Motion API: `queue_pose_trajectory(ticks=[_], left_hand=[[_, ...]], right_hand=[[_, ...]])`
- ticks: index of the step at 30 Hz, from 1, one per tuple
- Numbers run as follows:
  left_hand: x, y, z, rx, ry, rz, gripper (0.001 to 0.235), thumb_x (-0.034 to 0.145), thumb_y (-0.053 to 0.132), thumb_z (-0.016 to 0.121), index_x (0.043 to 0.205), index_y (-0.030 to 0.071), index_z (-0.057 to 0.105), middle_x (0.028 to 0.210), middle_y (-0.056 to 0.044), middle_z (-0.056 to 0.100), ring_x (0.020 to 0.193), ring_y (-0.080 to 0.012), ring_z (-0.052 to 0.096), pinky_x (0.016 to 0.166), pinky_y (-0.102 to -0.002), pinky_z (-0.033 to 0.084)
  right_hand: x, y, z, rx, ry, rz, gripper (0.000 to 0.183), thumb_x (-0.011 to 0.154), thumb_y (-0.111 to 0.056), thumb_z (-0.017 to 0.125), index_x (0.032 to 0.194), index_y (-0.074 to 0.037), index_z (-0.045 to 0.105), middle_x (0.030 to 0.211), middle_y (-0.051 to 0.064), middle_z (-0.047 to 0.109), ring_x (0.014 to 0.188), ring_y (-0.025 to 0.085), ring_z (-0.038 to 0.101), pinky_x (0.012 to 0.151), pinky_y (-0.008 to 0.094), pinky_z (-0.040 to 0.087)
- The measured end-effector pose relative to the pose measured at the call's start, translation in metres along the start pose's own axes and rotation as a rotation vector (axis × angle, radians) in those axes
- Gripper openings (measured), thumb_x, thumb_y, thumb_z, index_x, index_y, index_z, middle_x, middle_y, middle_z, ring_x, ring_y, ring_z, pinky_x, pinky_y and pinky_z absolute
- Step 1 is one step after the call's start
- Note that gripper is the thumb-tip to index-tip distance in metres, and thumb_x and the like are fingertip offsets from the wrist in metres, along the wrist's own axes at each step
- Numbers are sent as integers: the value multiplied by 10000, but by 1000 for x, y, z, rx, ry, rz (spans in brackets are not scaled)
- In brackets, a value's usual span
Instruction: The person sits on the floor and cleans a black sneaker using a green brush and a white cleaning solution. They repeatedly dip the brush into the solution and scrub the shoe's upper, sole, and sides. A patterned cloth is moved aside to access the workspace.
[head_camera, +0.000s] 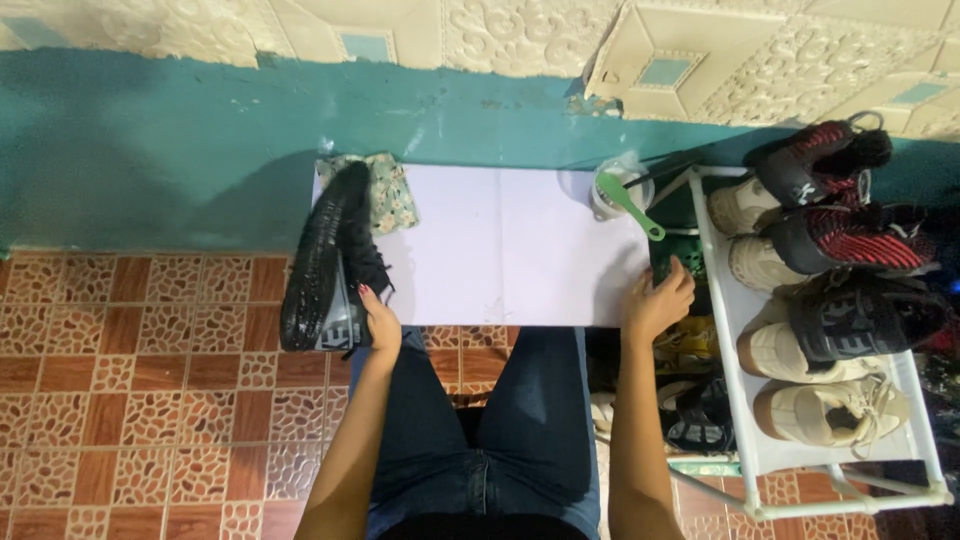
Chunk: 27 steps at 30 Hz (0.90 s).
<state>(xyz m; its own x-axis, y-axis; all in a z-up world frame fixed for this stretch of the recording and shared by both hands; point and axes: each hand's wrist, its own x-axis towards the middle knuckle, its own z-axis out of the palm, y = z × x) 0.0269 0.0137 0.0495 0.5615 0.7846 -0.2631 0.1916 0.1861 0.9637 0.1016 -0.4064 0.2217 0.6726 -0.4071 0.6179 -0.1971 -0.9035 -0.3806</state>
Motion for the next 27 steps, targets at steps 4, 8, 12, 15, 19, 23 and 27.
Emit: queue_pose_trajectory(ticks=[4,8,12,15,19,23,27], left_hand=[[-16,1,10,4,-291,-251,872,1069,659,302,1537,-76,333,1417,-306,518,1389,-425,419,1185,-525,291],[-93,57,54,382,-356,-32,769,1008,673,461,1327,-4,640,1310,-197,641,1325,-288,525,1178,-435,335],[-124,115,55,552,-272,668,501,954,459,707,1160,3,707,1259,-200,685,1222,-289,619,1061,-385,443],[-136,152,55,491,-331,834,520,952,471,699,1193,10,671,1296,-162,661,1251,-289,591,1094,-411,407],[-117,131,65,399,-408,1004,371,956,334,706,1144,15,693,1305,-194,655,1287,-315,565,1121,-448,386],[-106,127,68,429,-337,1108,411,953,392,709,1156,36,686,1306,-144,661,1257,-284,591,1125,-431,385],[-93,115,71,400,-386,1121,420,942,394,720,1172,43,695,1321,-129,659,1274,-267,583,1131,-429,391]], right_hand=[[60,-42,-17,232,26,-331,531,820,24,793,1324,-27,634,1162,251,569,1142,478,567,972,562,436],[89,-64,-18,91,-482,-229,456,903,-205,752,1344,-174,641,1097,190,603,961,456,679,793,536,549],[98,-63,2,-50,-613,-245,368,970,-123,605,1289,-263,721,1008,148,705,887,397,736,722,491,583],[100,-67,1,-112,-554,-240,388,955,-141,598,1296,-267,734,977,165,705,854,406,727,718,513,579],[92,-72,3,-186,-577,-230,312,966,-366,648,1261,-328,742,927,85,696,810,310,736,687,449,592],[89,-78,-2,-176,-528,-277,276,1035,-324,602,1263,-273,750,928,120,712,794,323,743,668,450,592],[79,-79,1,-156,-518,-267,299,1054,-321,572,1306,-270,726,973,140,714,797,348,740,671,472,594]])
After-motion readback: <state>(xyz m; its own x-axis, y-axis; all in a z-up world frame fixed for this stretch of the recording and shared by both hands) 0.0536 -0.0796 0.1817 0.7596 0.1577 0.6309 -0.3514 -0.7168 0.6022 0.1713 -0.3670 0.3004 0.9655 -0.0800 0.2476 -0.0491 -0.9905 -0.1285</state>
